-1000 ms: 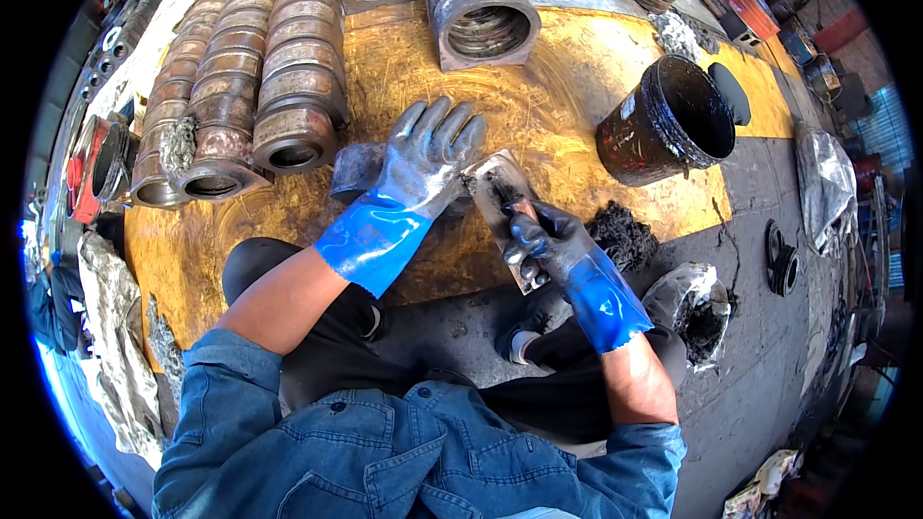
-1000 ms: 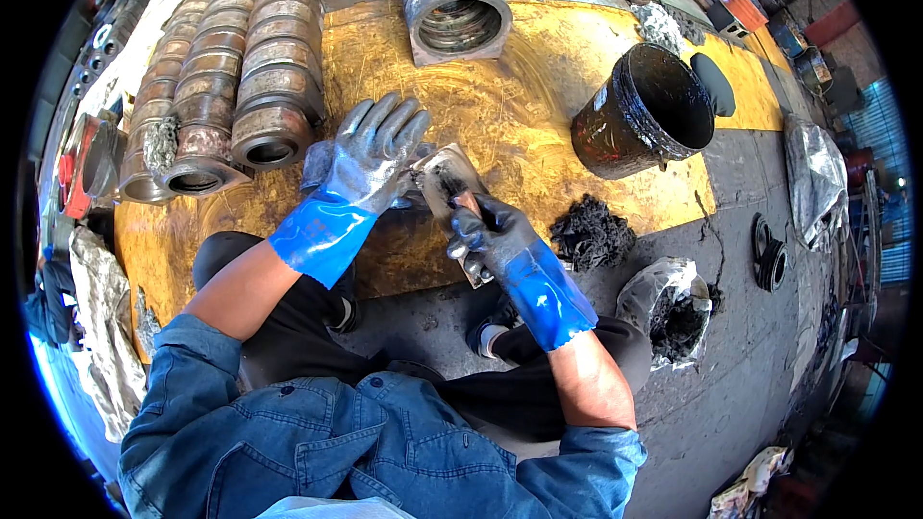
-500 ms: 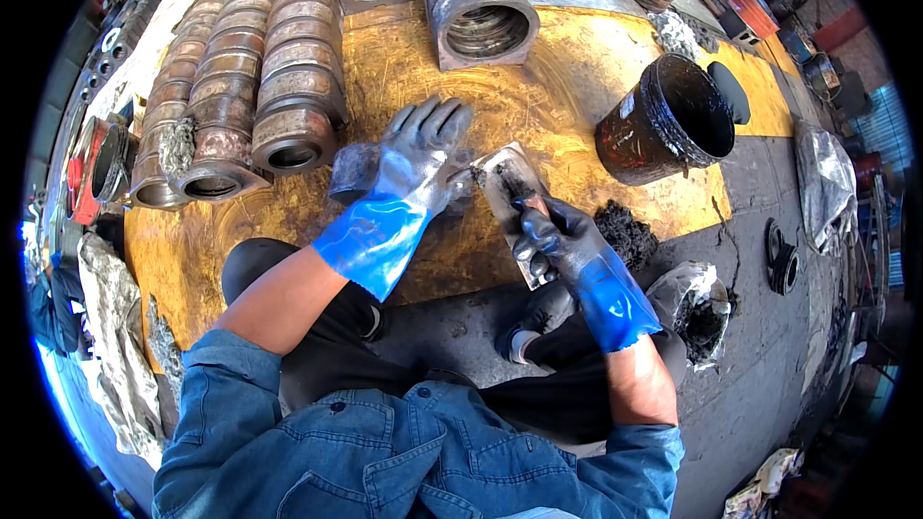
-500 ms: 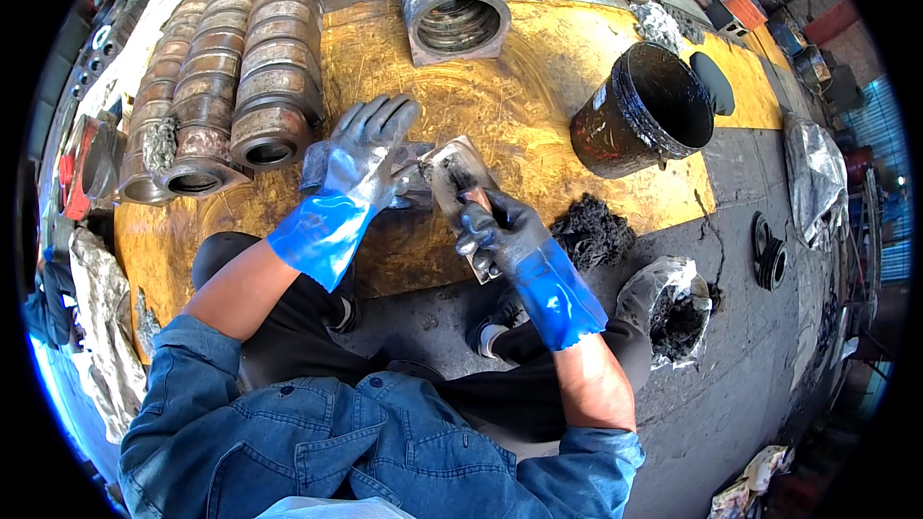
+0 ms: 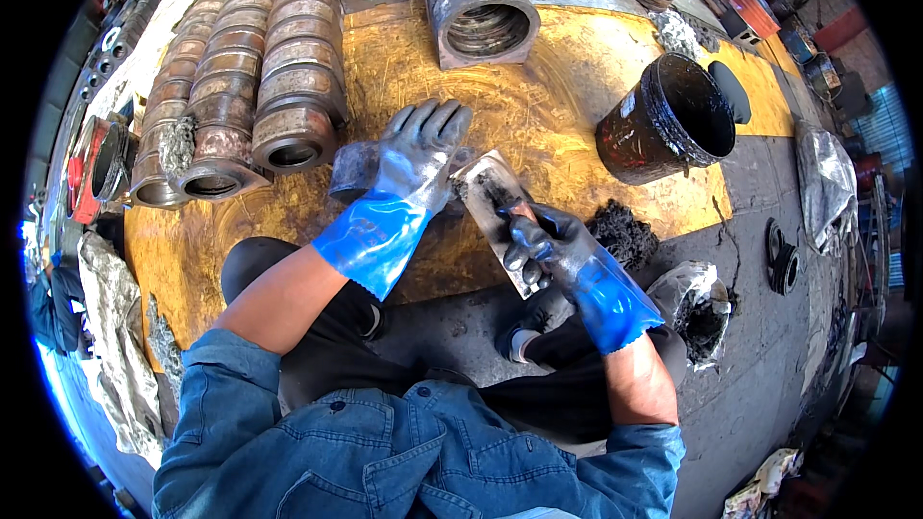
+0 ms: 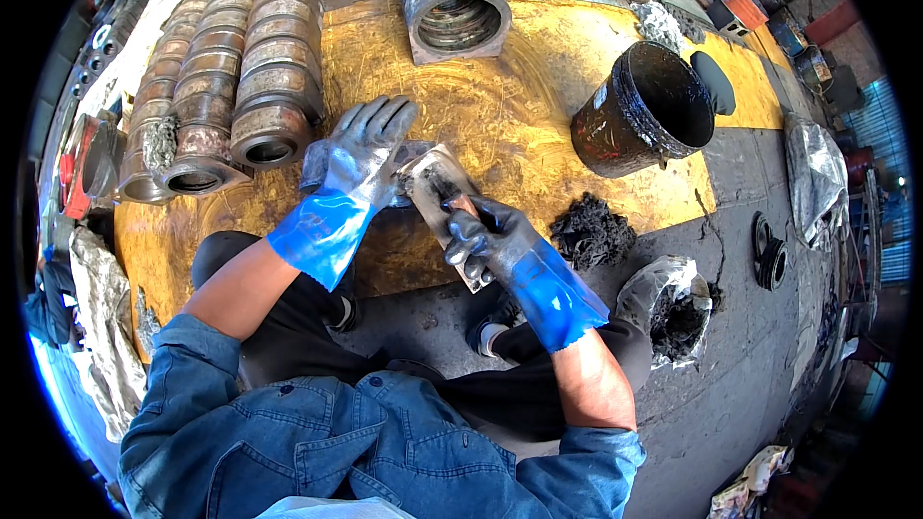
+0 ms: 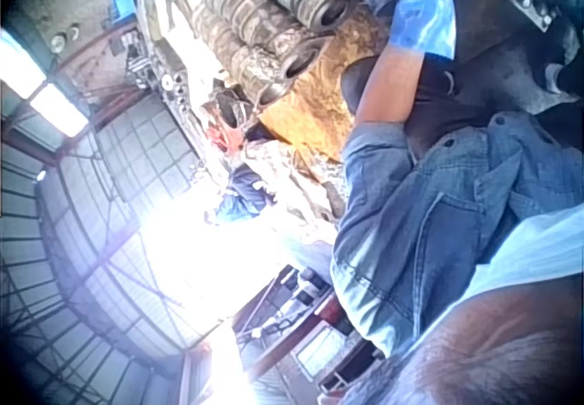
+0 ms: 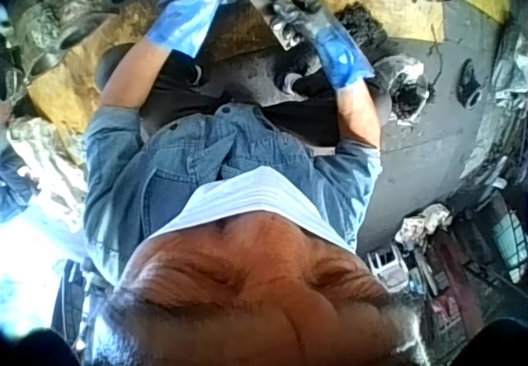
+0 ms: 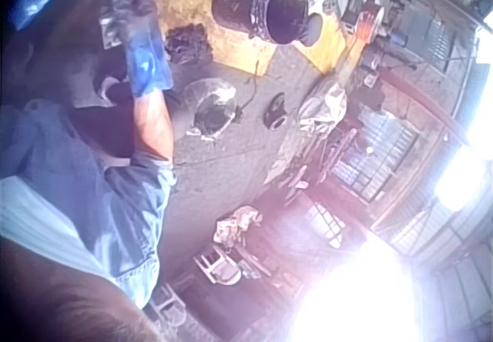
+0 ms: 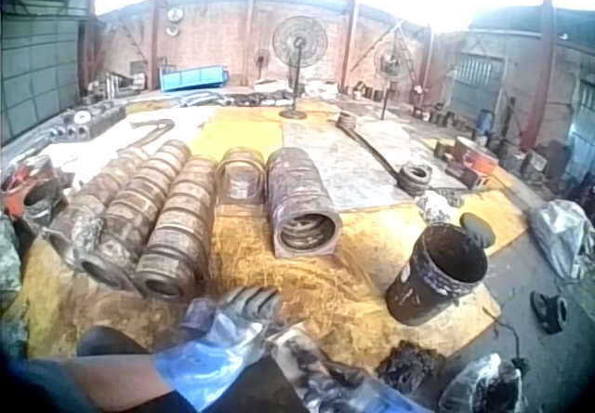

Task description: The person is cleaning metal parts using a wire brush and a hammer. They are sitting on the floor and working on a yellow surface with various metal parts and tools around them.

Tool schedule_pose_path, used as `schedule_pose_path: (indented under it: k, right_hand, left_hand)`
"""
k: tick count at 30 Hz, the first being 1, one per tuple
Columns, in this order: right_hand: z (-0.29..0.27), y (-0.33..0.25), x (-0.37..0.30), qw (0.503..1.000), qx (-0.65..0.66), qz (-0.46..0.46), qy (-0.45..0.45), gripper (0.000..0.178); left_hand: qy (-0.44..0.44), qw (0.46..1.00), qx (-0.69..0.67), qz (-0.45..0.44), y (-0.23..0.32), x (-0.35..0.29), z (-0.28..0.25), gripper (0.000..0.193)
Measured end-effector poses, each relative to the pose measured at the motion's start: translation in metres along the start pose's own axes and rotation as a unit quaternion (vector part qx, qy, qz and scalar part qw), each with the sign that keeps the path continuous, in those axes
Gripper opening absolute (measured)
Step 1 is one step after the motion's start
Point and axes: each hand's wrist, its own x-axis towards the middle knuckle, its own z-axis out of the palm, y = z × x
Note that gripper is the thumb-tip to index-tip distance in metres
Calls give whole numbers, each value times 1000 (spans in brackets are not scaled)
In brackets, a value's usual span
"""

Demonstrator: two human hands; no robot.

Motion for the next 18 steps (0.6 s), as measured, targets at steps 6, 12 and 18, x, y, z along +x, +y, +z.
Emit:
schedule_pose_path:
  k: [6,12,18]
  right_hand:
    - [-7,3,-3,999,-6,-27,-45,38]
    - [-21,-7,-10,996,30,-68,-59,48]
    - [-44,-3,0,979,58,-191,33,47]
  left_hand:
    - [8,1000,11,0,2,1,2,64]
    - [-2,1000,28,-9,-6,-5,5,75]
    - [-53,995,-41,-69,-1,-3,-22,82]
